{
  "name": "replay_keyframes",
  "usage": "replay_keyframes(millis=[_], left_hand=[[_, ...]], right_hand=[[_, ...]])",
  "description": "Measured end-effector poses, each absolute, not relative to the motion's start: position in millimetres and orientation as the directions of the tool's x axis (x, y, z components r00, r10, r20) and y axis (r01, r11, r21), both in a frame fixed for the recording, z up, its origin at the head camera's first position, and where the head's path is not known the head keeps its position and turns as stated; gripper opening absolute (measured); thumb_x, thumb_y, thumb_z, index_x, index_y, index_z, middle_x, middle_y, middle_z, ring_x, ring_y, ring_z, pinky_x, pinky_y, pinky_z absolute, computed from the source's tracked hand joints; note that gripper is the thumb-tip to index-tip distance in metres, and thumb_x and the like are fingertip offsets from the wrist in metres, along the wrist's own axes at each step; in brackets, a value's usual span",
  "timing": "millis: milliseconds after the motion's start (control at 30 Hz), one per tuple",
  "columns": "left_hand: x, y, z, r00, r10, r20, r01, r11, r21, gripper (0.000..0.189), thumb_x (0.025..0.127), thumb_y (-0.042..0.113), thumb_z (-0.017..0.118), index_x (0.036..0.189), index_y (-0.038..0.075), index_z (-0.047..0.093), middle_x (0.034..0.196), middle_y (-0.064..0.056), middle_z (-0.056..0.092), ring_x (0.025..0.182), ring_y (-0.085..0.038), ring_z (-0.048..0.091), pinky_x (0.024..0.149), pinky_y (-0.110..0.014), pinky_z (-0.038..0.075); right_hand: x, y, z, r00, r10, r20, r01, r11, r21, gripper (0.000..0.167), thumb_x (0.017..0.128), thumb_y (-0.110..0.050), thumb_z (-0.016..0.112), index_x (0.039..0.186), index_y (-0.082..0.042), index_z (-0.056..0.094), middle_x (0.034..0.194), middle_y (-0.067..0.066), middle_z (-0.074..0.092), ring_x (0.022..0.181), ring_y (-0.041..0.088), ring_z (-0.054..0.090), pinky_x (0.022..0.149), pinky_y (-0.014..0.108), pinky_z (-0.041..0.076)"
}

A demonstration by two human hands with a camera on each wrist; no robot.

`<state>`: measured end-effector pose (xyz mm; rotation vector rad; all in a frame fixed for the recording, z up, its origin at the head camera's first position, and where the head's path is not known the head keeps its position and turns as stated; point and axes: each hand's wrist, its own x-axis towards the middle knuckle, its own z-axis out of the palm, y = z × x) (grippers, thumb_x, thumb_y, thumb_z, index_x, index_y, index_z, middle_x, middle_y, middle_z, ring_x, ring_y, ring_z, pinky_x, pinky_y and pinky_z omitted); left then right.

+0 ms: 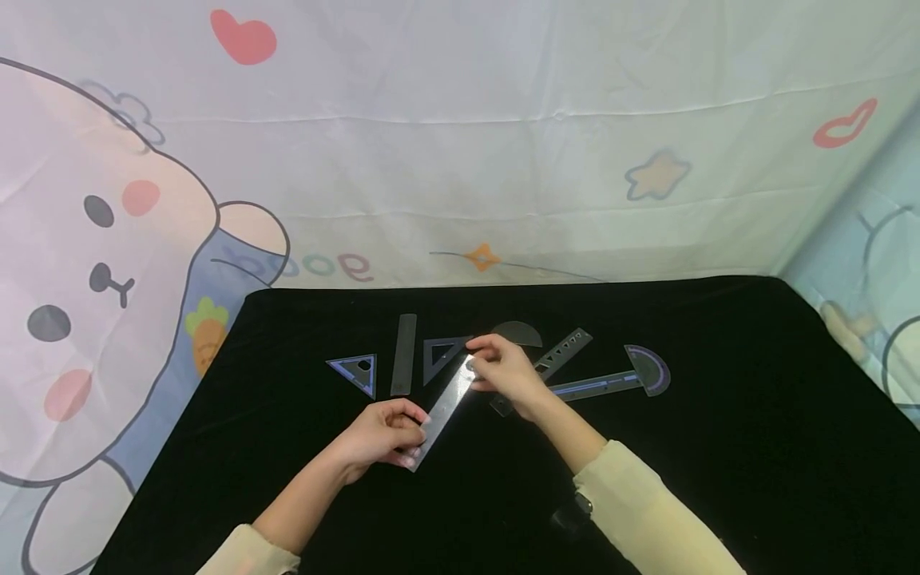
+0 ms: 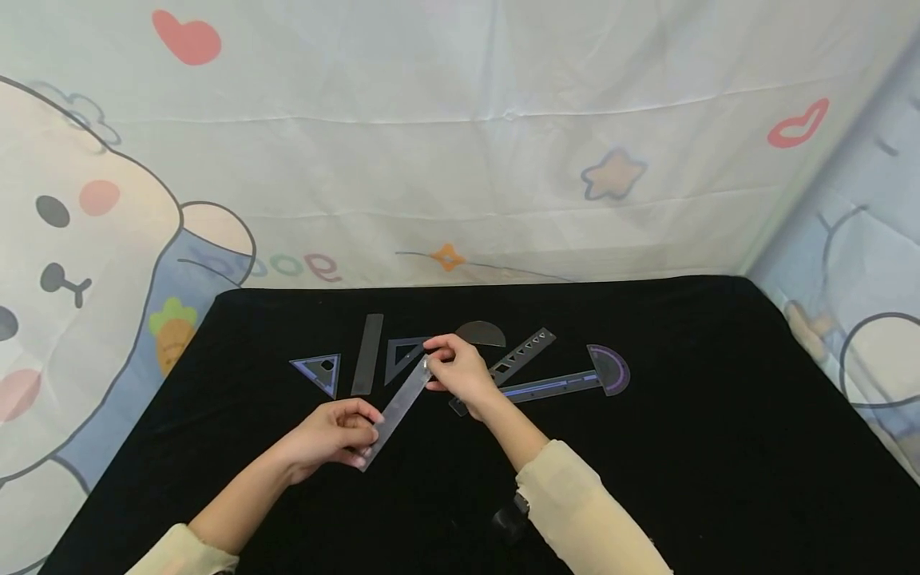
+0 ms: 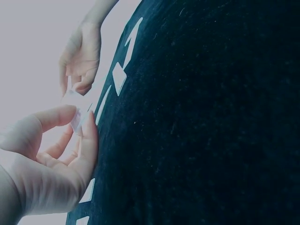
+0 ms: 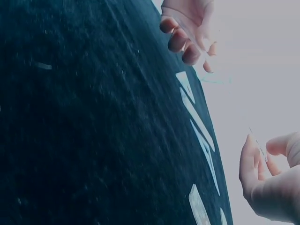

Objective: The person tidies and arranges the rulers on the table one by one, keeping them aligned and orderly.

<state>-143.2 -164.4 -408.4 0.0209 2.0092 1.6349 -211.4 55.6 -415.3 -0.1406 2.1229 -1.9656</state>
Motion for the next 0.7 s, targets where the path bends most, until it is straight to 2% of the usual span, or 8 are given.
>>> replay_keyframes(millis=[200, 500, 700], left_hand=[[-138, -172, -409, -0.855, 0.341, -0.391, -0.328, 0.227, 0.917, 0.029, 0.084, 0.008, 0.061, 0.110, 0.000, 0.051, 0.086, -0.007, 0.062, 0.076, -0.019, 0.059, 0.065, -0.028, 0.056], [-130, -184, -410, -0.853, 0.330, -0.404, -0.354, 0.203, 0.913, 0.030, 0.083, 0.008, 0.062, 0.109, 0.000, 0.049, 0.086, -0.008, 0.060, 0.078, -0.020, 0.059, 0.067, -0.030, 0.056], [-124, -191, -411, -0.841, 0.343, -0.418, -0.369, 0.199, 0.908, 0.030, 0.084, 0.008, 0.062, 0.109, 0.000, 0.048, 0.085, -0.007, 0.060, 0.078, -0.020, 0.059, 0.069, -0.031, 0.056]], right_hand=[[-207, 46, -417, -0.942, -0.299, -0.155, 0.152, 0.033, -0.988, 0.035, 0.088, -0.008, 0.057, 0.122, -0.006, 0.050, 0.103, 0.015, 0.059, 0.080, 0.019, 0.064, 0.070, 0.034, 0.057], [-198, 29, -414, -0.919, -0.361, -0.157, 0.159, 0.022, -0.987, 0.040, 0.088, -0.003, 0.054, 0.125, -0.004, 0.042, 0.104, 0.019, 0.058, 0.077, 0.016, 0.064, 0.068, 0.034, 0.057], [-188, 19, -405, -0.917, -0.364, -0.162, 0.155, 0.046, -0.987, 0.036, 0.088, 0.000, 0.054, 0.122, -0.001, 0.041, 0.098, 0.016, 0.056, 0.076, 0.018, 0.062, 0.068, 0.034, 0.057]])
